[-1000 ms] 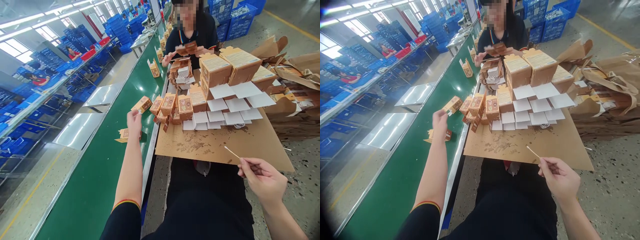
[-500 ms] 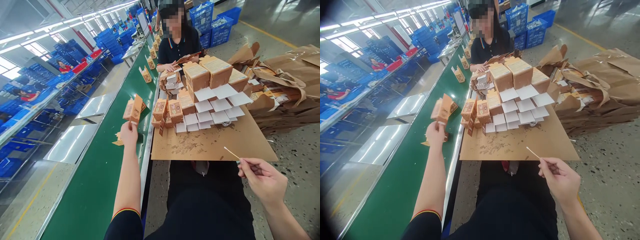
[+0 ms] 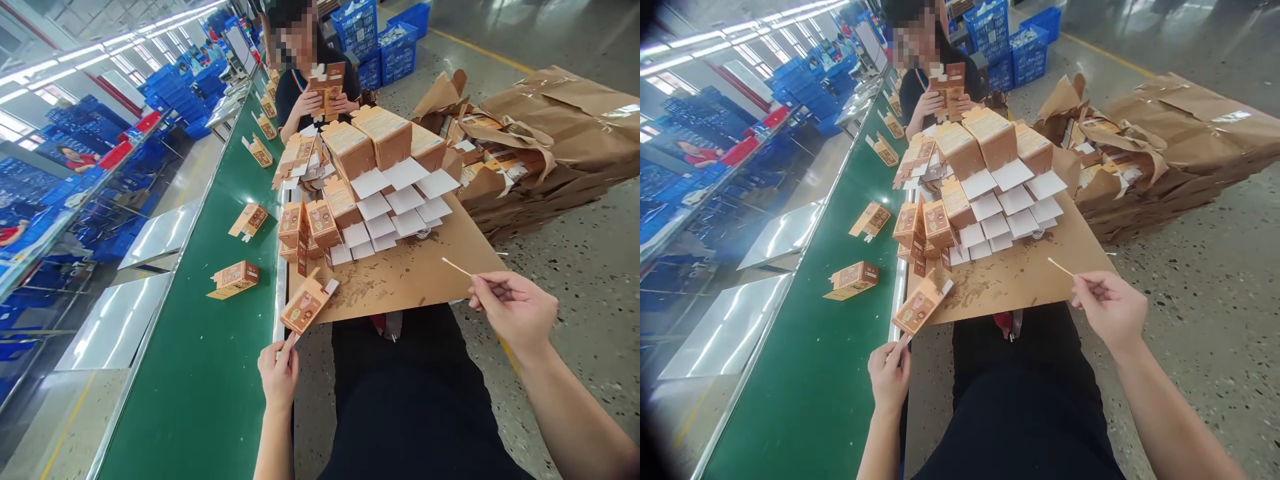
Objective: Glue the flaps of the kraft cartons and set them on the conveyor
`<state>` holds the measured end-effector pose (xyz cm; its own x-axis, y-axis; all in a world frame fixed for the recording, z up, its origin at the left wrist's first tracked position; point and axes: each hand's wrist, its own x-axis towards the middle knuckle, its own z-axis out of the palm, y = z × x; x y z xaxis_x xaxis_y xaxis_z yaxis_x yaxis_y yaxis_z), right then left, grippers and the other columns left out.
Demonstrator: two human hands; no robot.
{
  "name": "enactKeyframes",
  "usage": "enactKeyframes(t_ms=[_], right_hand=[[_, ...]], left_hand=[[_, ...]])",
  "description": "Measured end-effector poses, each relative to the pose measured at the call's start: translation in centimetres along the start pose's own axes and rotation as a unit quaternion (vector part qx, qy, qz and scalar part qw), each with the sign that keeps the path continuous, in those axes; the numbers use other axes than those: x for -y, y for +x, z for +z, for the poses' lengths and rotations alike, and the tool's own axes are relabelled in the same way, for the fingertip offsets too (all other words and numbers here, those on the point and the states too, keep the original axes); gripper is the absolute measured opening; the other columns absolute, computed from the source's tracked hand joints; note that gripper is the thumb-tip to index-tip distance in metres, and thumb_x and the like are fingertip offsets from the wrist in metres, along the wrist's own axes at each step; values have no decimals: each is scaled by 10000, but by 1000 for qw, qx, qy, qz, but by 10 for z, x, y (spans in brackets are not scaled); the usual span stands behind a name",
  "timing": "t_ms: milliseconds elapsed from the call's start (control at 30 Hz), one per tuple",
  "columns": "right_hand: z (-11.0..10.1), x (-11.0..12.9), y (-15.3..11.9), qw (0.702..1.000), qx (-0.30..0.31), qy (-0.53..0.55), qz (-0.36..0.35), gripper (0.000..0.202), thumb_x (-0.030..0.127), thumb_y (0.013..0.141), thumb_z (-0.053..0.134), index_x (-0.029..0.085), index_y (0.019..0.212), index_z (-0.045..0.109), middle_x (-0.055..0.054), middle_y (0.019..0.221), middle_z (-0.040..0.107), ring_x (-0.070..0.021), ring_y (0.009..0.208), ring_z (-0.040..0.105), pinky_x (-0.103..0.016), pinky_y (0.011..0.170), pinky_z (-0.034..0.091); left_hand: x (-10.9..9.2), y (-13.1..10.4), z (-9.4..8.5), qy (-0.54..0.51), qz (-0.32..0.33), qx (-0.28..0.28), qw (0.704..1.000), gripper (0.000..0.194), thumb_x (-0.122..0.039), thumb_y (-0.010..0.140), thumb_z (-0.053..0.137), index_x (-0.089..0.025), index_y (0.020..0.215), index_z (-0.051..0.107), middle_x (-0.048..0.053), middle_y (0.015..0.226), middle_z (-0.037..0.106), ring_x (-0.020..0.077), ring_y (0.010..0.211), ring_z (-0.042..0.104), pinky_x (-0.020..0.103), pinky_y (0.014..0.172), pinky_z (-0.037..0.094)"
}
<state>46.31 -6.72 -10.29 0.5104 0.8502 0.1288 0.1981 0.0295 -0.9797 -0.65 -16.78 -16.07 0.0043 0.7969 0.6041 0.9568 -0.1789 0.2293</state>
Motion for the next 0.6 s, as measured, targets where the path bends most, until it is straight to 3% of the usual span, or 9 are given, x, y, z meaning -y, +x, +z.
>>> enactKeyframes(t_ms=[167, 267, 333, 400, 467, 533, 600], right_hand=[[1, -4, 11, 999, 12, -19, -26, 451, 623, 810, 958, 200, 830, 803, -44, 642, 744, -150, 494, 676, -274, 533, 646], [4, -8, 8, 999, 17, -28, -31, 472, 651, 840, 944, 200, 847, 810, -46, 653, 746, -150, 501, 684, -273, 548, 648], [9, -8, 5, 999, 25, -22, -21, 522, 704, 825, 943, 204, 827, 798, -45, 635, 736, -153, 476, 671, -279, 520, 640], [14, -6, 1, 999, 32, -12, -16, 560, 747, 807, 942, 208, 810, 787, -43, 617, 726, -158, 454, 659, -290, 498, 633], [18, -5, -2, 999, 35, -4, -17, 565, 755, 811, 936, 210, 809, 785, -42, 614, 725, -158, 446, 649, -295, 489, 626], [17, -7, -2, 999, 34, -6, -20, 539, 729, 833, 928, 208, 823, 791, -42, 622, 730, -155, 459, 653, -290, 506, 625], [14, -11, 3, 999, 35, -25, -22, 505, 699, 864, 906, 206, 848, 799, -36, 636, 734, -158, 495, 671, -287, 537, 626]], left_hand=[[4, 12, -14, -53, -3, 130, 990, 261, -331, 960, 781, -317, 1204, 872, 91, 1057, 779, 290, 972, 740, 431, 903, 538], [13, 34, -18, -117, -83, 68, 987, 232, -447, 969, 736, -276, 1101, 820, 97, 1013, 732, 305, 977, 719, 460, 906, 582], [8, 56, -9, -155, -161, 45, 974, 330, -500, 967, 728, -254, 1183, 773, 108, 1086, 724, 306, 1031, 725, 467, 926, 611], [-6, 79, 8, -181, -213, 102, 955, 565, -540, 895, 814, -238, 1363, 720, 147, 1267, 727, 334, 1185, 735, 504, 1021, 620], [-25, 98, 23, -202, -248, 194, 927, 708, -544, 832, 878, -237, 1441, 689, 178, 1374, 731, 378, 1297, 733, 548, 1096, 607], [-40, 111, 29, -217, -288, 270, 893, 637, -558, 824, 884, -242, 1353, 722, 170, 1311, 781, 392, 1239, 776, 547, 1048, 630], [-47, 114, 22, -226, -313, 317, 866, 557, -556, 799, 903, -252, 1235, 736, 137, 1194, 820, 373, 1099, 819, 506, 939, 660]])
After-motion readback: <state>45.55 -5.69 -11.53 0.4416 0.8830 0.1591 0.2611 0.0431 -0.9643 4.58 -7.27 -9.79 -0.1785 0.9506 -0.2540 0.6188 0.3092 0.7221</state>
